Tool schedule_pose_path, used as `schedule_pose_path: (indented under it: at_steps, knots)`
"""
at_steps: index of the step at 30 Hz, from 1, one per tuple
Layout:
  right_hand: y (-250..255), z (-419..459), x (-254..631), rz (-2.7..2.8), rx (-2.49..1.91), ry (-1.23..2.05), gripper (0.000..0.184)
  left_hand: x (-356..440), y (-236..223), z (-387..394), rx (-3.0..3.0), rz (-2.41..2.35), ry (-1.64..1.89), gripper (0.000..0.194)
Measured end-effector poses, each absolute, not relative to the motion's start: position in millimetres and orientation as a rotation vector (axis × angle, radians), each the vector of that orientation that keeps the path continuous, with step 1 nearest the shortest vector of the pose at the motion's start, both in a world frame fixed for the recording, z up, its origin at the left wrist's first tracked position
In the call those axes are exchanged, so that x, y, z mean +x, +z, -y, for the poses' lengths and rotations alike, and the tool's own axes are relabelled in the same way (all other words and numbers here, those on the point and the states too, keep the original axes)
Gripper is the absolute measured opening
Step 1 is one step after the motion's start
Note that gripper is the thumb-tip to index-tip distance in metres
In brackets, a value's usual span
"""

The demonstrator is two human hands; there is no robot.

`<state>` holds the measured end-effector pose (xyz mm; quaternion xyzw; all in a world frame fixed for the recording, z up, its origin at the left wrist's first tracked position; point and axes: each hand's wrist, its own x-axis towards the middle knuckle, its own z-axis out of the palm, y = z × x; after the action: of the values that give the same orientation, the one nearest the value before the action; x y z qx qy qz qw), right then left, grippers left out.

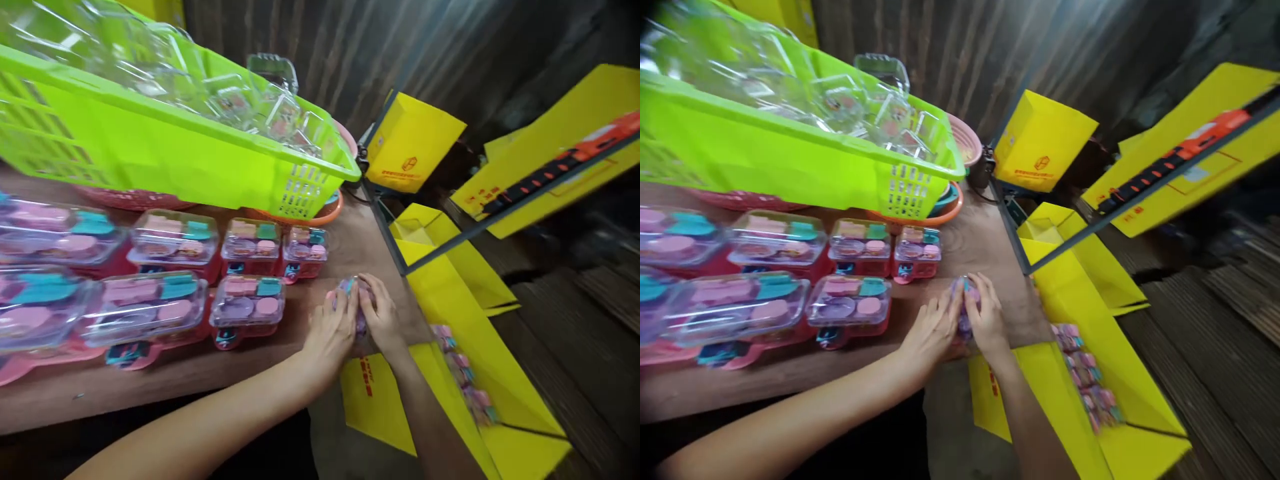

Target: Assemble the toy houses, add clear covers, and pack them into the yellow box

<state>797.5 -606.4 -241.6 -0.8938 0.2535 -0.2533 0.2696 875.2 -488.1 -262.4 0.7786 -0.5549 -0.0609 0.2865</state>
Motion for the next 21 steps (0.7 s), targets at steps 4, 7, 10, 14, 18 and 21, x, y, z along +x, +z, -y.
schedule_pose_path:
  at_steps: [4, 7, 10, 14, 18, 21]
  knots:
    - [-227.9, 629.4, 803.1, -0.428, -2.405, -0.486, 0.035, 877.2, -306.2, 483.7, 1.812, 1.457, -0.197, 0.12]
    - [-225.2, 626.0, 809.2, -0.308, -2.407, -0.387, 0.035, 889.6, -328.3, 489.1, 1.676, 1.311, -0.159, 0.13]
    - [-227.2, 611.3, 814.1, -0.372, -2.464, -0.37, 0.036, 895.0, -336.2, 497.0, 1.575, 1.214, -0.176, 0.131]
    - [-227.5, 591.9, 817.0, -0.777, -2.695, -0.268, 0.052, 887.0, -334.5, 500.7, 1.623, 1.103, -0.187, 0.123]
    - [-228.8, 587.2, 821.1, -0.816, -2.823, -0.227, 0.06, 878.6, -334.7, 500.0, 1.687, 1.057, -0.21, 0.132]
    - [-232.8, 588.5, 824.2, -0.832, -2.838, -0.3, 0.053, 878.1, -337.5, 502.3, 1.69, 1.054, -0.273, 0.139]
